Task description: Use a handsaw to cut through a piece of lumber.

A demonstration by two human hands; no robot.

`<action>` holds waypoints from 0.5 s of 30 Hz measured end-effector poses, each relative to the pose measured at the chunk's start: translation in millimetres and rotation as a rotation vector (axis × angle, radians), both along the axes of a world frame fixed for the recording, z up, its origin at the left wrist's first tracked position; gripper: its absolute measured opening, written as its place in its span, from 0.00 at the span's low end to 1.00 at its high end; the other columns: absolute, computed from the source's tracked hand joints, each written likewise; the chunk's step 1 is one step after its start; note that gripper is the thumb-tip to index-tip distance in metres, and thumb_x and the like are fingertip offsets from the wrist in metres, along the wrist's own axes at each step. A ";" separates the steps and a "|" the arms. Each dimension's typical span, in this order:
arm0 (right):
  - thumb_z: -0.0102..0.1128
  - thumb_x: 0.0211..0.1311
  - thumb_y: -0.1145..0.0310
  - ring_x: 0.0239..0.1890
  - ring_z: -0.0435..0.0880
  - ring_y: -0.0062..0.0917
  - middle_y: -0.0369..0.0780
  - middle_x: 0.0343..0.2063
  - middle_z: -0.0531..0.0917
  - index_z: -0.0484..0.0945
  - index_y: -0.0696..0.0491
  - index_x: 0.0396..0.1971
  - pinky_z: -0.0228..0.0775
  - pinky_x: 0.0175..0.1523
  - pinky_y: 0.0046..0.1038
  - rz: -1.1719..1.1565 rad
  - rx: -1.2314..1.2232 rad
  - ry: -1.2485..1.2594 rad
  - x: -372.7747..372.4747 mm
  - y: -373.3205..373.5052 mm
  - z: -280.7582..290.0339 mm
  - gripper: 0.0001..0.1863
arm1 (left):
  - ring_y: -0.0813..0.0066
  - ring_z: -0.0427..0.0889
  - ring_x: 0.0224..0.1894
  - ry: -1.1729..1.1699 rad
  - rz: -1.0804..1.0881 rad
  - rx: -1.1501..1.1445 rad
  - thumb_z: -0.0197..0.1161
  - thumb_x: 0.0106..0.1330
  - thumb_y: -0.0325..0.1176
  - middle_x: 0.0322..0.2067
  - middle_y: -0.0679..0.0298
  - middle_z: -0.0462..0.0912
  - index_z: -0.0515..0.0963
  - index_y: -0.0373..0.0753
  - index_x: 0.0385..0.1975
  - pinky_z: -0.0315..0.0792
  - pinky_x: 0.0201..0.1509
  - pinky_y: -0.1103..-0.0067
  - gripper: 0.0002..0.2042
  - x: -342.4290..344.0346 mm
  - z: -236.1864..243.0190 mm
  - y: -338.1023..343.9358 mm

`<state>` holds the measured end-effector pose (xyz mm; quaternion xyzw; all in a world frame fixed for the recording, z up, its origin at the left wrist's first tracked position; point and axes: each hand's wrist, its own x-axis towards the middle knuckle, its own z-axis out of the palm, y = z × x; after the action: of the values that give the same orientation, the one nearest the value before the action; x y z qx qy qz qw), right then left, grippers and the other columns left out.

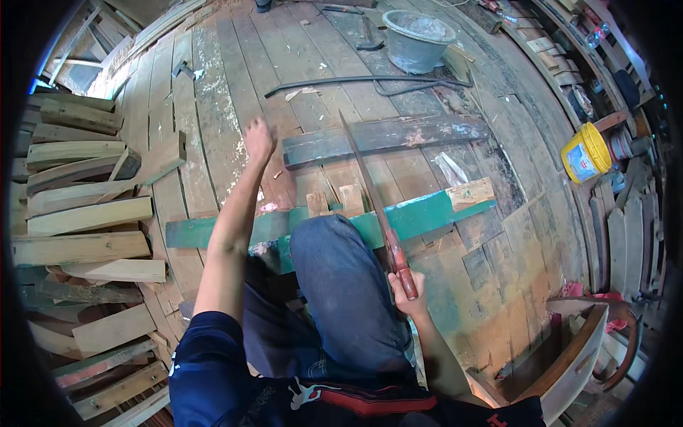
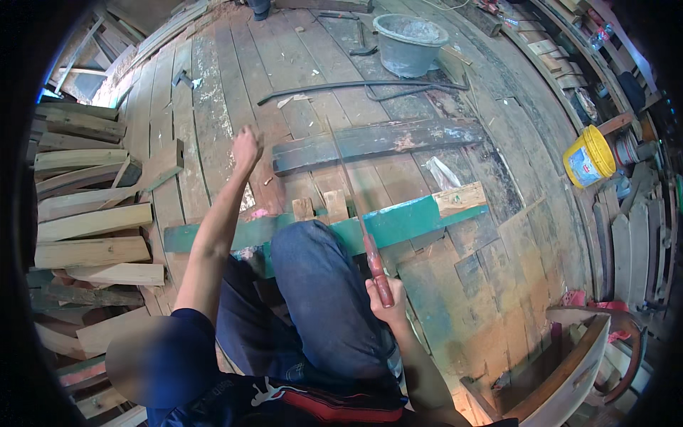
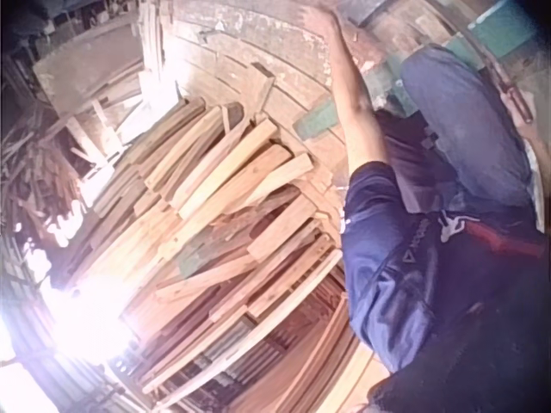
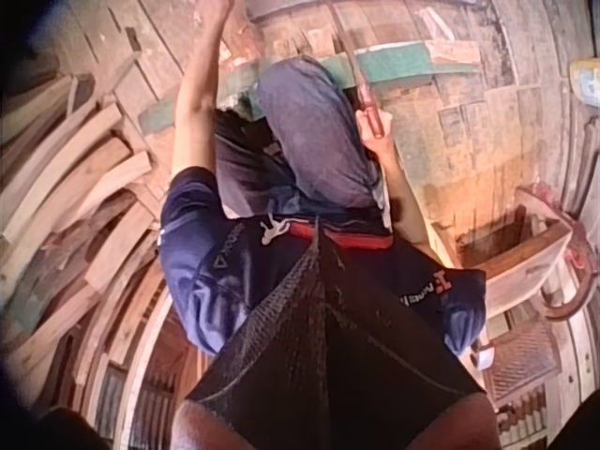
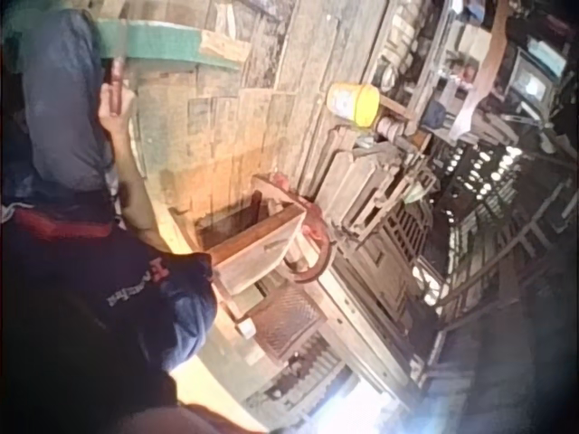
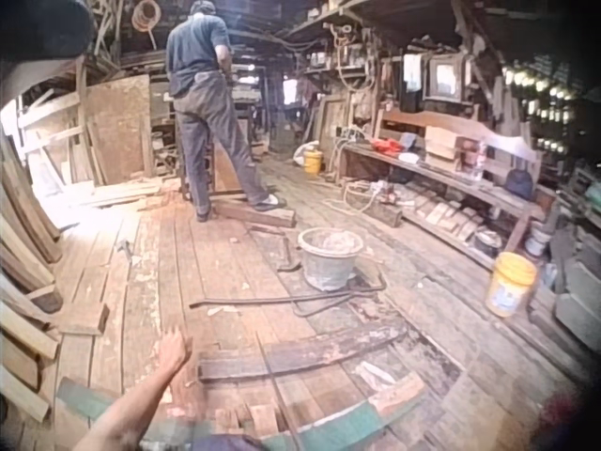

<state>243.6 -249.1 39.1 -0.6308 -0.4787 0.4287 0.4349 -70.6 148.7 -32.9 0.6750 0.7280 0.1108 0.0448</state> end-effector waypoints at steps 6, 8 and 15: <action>0.61 0.56 0.70 0.11 0.70 0.31 0.42 0.09 0.69 0.68 0.56 0.13 0.57 0.20 0.32 0.008 0.066 -0.013 -4.2 4.9 -0.5 0.16 | 0.54 0.59 0.66 0.330 -0.429 -0.244 0.76 0.44 0.50 0.61 0.50 0.62 0.58 0.31 0.61 0.58 0.67 0.64 0.48 28.1 -21.1 -21.7; 0.61 0.57 0.70 0.11 0.69 0.28 0.41 0.09 0.69 0.69 0.56 0.13 0.57 0.20 0.31 0.006 0.038 0.027 -5.7 4.4 3.4 0.16 | 0.54 0.57 0.67 0.257 -0.440 -0.292 0.78 0.39 0.51 0.63 0.51 0.59 0.54 0.32 0.64 0.56 0.69 0.63 0.54 27.1 -42.8 -19.7; 0.60 0.57 0.72 0.13 0.72 0.25 0.39 0.10 0.70 0.70 0.57 0.15 0.58 0.20 0.29 0.015 0.088 0.010 -10.6 3.9 7.8 0.13 | 0.51 0.65 0.62 0.268 -0.408 -0.344 0.81 0.30 0.46 0.56 0.49 0.66 0.57 0.32 0.62 0.63 0.66 0.66 0.55 5.4 -65.7 -1.1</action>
<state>233.0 -245.3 46.9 -0.6053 -0.4997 0.4135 0.4614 -65.2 147.6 -98.7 0.7986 0.5847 -0.1157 0.0836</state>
